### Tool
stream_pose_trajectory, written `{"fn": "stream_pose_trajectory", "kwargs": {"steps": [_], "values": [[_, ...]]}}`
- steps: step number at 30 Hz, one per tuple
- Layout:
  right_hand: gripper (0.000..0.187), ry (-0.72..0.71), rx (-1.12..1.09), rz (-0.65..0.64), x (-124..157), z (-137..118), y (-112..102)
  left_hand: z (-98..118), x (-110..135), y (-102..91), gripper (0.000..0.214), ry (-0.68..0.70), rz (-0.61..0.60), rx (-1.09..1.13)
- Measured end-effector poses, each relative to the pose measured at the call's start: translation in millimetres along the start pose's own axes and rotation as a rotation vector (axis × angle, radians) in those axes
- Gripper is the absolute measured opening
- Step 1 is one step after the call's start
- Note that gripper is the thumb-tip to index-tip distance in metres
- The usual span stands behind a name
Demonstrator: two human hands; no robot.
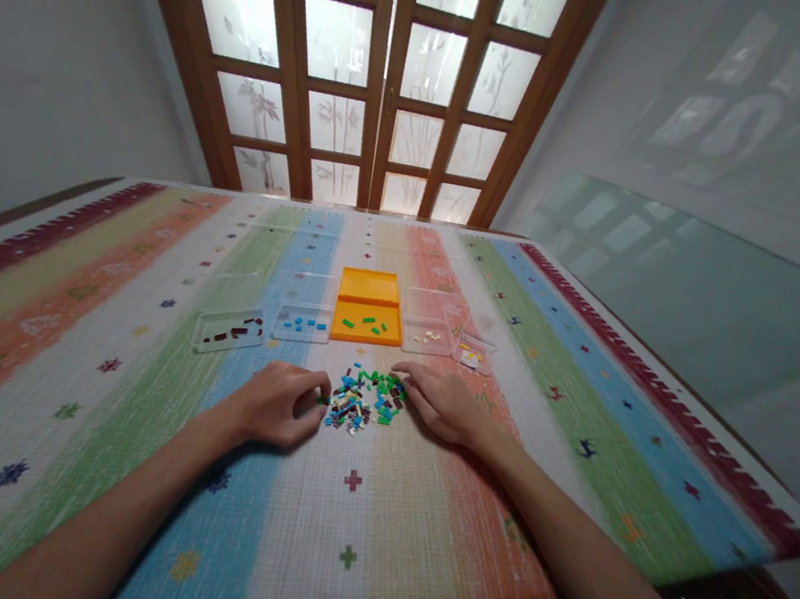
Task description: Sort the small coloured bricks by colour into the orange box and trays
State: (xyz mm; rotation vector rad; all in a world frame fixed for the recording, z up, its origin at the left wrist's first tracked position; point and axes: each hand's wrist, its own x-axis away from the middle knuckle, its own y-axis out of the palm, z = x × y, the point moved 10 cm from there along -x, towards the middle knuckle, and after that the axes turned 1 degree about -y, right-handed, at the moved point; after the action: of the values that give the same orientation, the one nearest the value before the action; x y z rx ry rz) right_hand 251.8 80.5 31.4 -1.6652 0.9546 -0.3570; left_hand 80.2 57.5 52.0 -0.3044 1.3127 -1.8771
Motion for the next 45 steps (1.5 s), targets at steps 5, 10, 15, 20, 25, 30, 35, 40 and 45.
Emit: {"fn": "stream_pose_trajectory", "kwargs": {"steps": [5, 10, 15, 20, 25, 30, 35, 40, 45], "values": [[0.036, -0.005, 0.017, -0.024, -0.2, -2.5, 0.0, -1.2, 0.0, 1.1, 0.010, -0.003, 0.016, 0.002], [0.034, -0.011, 0.025, -0.028, -0.2, -3.2, 1.3, -5.2, -0.5, -28.4, 0.012, -0.023, 0.222, 0.013], [0.036, -0.030, -0.001, -0.026, -0.5, -5.4, -2.2, -28.4, 14.7, -88.2, 0.016, -0.183, 0.527, -0.026], [0.037, -0.054, -0.001, 0.020, -1.0, -7.4, -13.9, -72.3, 44.3, -128.3, 0.027, -0.430, 0.670, -0.086], [0.038, -0.051, 0.035, 0.061, -1.8, -4.8, -22.2, -108.6, 72.4, -153.5, 0.031, -0.600, 0.730, -0.218], [0.037, -0.056, 0.060, 0.055, -0.5, -3.5, -19.5, -131.9, 77.5, -153.2, 0.026, -0.704, 0.583, -0.259], [0.039, -0.052, 0.078, 0.038, 0.4, -3.4, -19.0, -141.4, 72.3, -136.6, 0.028, -0.757, 0.416, -0.225], [0.038, -0.042, 0.060, 0.023, 0.0, -4.1, -20.0, -140.7, 66.1, -129.2, 0.025, -0.685, 0.389, -0.174], [0.035, -0.051, 0.027, 0.025, -0.2, -5.2, -19.1, -137.5, 63.5, -129.7, 0.021, -0.611, 0.401, -0.167]]}}
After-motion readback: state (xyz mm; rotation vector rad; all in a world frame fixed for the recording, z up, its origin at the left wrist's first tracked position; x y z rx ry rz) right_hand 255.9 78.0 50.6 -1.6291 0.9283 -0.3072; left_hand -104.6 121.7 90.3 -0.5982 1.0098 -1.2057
